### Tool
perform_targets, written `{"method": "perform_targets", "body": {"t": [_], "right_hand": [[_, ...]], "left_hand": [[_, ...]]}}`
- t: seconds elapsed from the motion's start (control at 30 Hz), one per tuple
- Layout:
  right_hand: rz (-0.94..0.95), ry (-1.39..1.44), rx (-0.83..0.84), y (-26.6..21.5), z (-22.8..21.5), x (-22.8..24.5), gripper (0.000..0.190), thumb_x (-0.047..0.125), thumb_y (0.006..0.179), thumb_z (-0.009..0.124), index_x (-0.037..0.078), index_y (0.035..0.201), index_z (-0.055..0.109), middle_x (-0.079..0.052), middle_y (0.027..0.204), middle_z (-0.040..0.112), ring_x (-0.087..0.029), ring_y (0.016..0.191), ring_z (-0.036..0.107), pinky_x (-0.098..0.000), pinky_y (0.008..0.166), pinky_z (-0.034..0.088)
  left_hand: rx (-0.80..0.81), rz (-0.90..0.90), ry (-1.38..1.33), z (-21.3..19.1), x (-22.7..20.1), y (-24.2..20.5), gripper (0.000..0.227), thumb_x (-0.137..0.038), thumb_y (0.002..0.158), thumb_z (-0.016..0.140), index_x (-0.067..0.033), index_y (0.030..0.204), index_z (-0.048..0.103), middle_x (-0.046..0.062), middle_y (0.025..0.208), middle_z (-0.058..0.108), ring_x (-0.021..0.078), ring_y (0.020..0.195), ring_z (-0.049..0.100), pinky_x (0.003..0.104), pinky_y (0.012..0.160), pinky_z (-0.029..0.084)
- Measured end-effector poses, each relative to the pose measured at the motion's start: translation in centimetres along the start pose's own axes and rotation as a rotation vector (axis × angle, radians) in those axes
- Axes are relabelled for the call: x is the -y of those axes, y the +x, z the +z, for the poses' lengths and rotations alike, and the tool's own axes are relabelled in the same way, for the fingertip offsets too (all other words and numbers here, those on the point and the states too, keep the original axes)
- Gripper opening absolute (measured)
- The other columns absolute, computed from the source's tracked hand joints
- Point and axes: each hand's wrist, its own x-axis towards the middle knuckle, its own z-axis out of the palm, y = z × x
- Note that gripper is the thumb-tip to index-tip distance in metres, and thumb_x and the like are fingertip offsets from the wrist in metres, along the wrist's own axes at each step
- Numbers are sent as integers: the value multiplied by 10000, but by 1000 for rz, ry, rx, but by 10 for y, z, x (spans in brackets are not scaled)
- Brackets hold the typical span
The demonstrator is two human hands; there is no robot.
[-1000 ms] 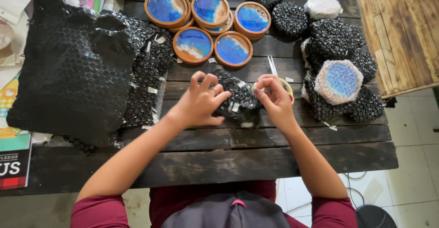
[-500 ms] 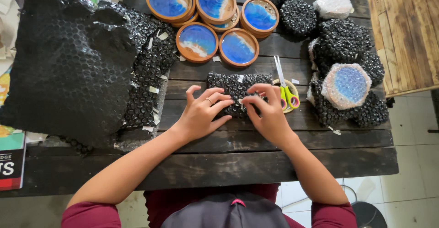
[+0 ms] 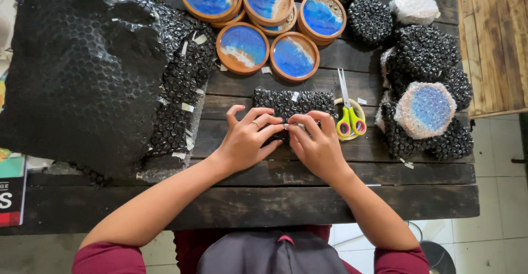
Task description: The person wraps circular items in black bubble wrap and secures the packaging with tape using scissors.
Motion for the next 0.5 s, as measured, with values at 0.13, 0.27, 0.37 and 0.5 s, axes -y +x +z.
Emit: {"method": "perform_targets", "body": {"t": [0.13,0.27,0.37,0.5], "right_hand": [[19,20,-18,2,-1,1,81,80,749,562,129,809,586,-17,906,573,-250,815,484,-332,730,426],[58,68,-18,-1,-1,0,113,115,759,570,126,868,595,-32,965,564,-263,854,472,-347,770,425],[75,96,-11,-2,-2,1,104,112,765,570,122,866,596,-39,984,559,-272,877,467,-349,786,422],[87,109,1,-4,1,2,75,124,780,550,124,844,590,-40,1011,546,-274,885,444,-342,792,413]], "left_hand": [[-1,8,-7,0,1,0,183,-256,704,637,-206,870,577,-65,900,550,97,982,489,423,845,194],[8,5,-9,1,1,-1,209,-256,690,643,-212,884,577,-74,909,554,90,982,492,420,847,190],[11,-7,-23,0,1,0,221,-248,677,650,-201,878,571,-74,909,560,90,976,499,421,854,189],[9,-13,-11,-1,-1,2,241,-233,658,661,-189,873,562,-70,916,565,93,963,509,425,862,190]]}}
